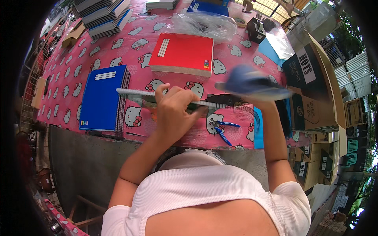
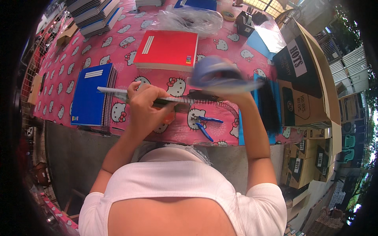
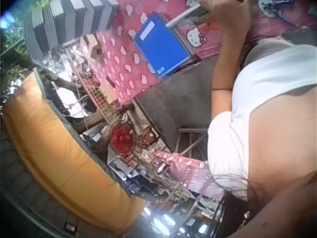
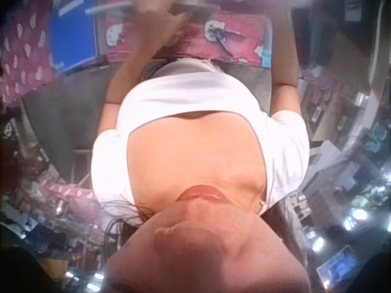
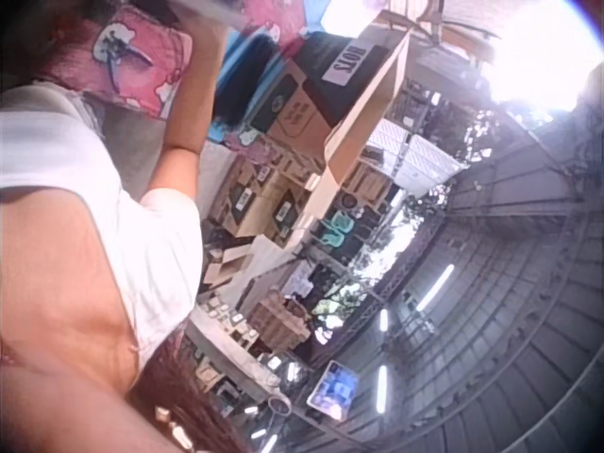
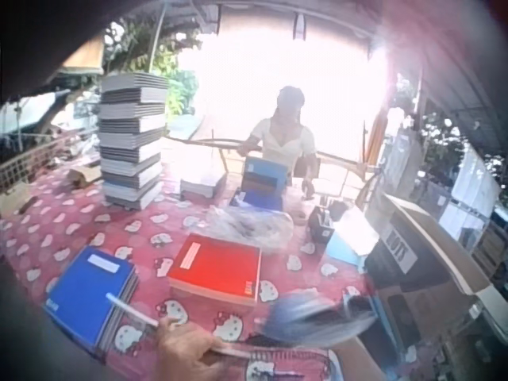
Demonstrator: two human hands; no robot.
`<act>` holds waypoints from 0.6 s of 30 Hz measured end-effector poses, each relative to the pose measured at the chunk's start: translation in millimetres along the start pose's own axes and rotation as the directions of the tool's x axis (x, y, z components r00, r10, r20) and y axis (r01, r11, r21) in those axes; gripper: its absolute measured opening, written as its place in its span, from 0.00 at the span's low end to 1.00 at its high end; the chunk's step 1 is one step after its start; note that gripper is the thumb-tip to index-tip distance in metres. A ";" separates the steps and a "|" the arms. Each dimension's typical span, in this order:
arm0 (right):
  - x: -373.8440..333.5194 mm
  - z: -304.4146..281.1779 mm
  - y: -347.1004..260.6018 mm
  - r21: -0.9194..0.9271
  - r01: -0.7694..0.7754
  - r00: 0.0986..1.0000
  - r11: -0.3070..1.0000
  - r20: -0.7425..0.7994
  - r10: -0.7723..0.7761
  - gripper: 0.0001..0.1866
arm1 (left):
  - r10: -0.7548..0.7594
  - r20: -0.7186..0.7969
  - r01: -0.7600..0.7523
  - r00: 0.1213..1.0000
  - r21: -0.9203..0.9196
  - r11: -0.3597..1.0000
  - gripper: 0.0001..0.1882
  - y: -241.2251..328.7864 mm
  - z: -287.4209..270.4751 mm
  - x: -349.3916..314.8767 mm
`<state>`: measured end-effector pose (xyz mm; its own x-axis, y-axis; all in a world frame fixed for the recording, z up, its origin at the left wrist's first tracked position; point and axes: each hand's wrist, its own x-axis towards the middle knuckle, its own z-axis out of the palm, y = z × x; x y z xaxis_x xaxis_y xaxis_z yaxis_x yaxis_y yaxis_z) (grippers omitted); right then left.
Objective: The person aligns plastic coils through the spine holes of notebooks and trims the excess length of the coils using pliers.
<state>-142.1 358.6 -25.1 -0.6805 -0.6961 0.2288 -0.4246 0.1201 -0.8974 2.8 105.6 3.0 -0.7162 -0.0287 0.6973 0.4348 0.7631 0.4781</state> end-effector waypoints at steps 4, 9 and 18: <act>6.1 19.5 -5.4 -0.394 -0.223 0.975 0.891 -0.100 0.199 0.33 | -0.048 0.057 0.049 0.997 -0.016 0.999 0.13 3.1 -6.9 1.1; 25.5 23.9 -59.3 -0.308 -0.197 0.965 0.931 0.105 0.239 0.31 | -0.084 0.062 0.086 0.995 -0.034 0.996 0.13 2.2 -11.4 4.6; 15.3 29.3 -16.0 -0.278 0.063 0.996 0.959 0.079 -0.043 0.19 | -0.184 0.123 0.195 0.975 -0.083 0.977 0.18 1.9 -8.2 17.8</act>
<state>-128.2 325.3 -18.2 -0.6123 -0.7544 0.2365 -0.6160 0.2678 -0.7408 -4.6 101.2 20.6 -0.8457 -0.0884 0.5263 0.3310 0.6865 0.6474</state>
